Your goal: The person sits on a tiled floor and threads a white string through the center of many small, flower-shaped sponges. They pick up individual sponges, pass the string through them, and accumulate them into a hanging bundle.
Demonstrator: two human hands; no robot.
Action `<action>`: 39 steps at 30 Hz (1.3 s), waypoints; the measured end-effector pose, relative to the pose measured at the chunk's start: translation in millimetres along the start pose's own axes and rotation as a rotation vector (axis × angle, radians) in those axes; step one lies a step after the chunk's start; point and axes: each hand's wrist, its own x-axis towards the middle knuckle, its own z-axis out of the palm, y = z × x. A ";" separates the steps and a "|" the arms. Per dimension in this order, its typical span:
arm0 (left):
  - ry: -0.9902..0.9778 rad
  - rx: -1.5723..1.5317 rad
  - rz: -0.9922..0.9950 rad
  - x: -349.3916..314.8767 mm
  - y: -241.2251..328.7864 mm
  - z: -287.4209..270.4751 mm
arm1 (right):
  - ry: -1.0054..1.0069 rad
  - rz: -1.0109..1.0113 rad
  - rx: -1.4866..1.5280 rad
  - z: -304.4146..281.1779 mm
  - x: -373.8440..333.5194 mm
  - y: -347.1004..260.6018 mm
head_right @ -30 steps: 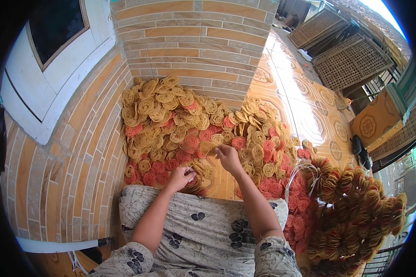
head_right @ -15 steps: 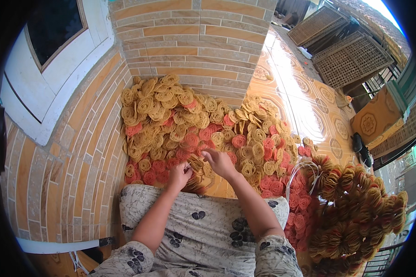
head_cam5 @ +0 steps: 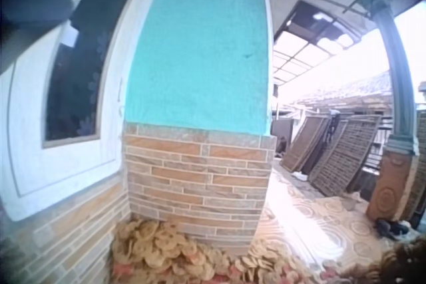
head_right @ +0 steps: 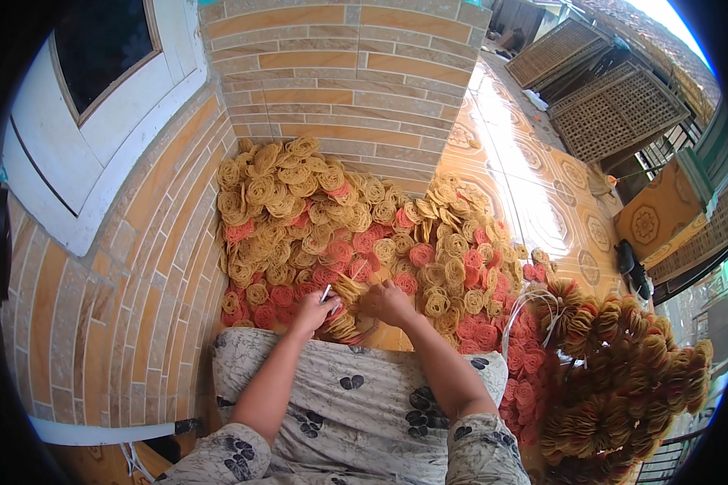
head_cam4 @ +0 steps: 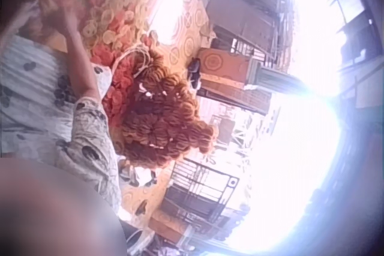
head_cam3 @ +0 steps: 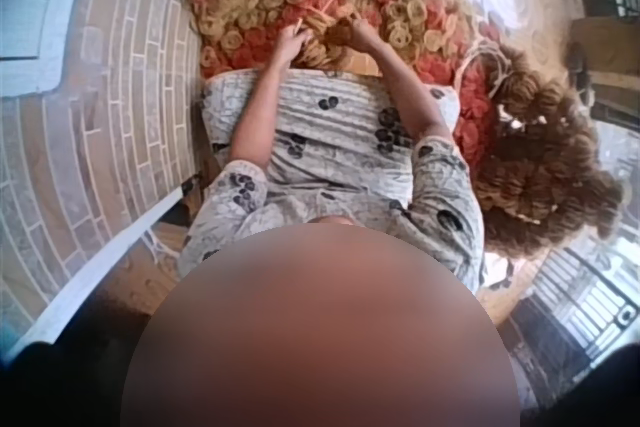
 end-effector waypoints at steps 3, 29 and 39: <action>-0.065 -0.081 -0.052 0.0 1.5 -0.2 | 0.139 0.155 0.304 -9.2 13.4 6.4; -0.080 -0.087 -0.003 9.7 -0.8 1.4 | 0.449 0.090 -0.336 -23.3 62.3 17.7; -0.157 -0.032 0.033 7.5 2.8 6.7 | 0.476 0.258 0.313 -45.8 43.8 18.4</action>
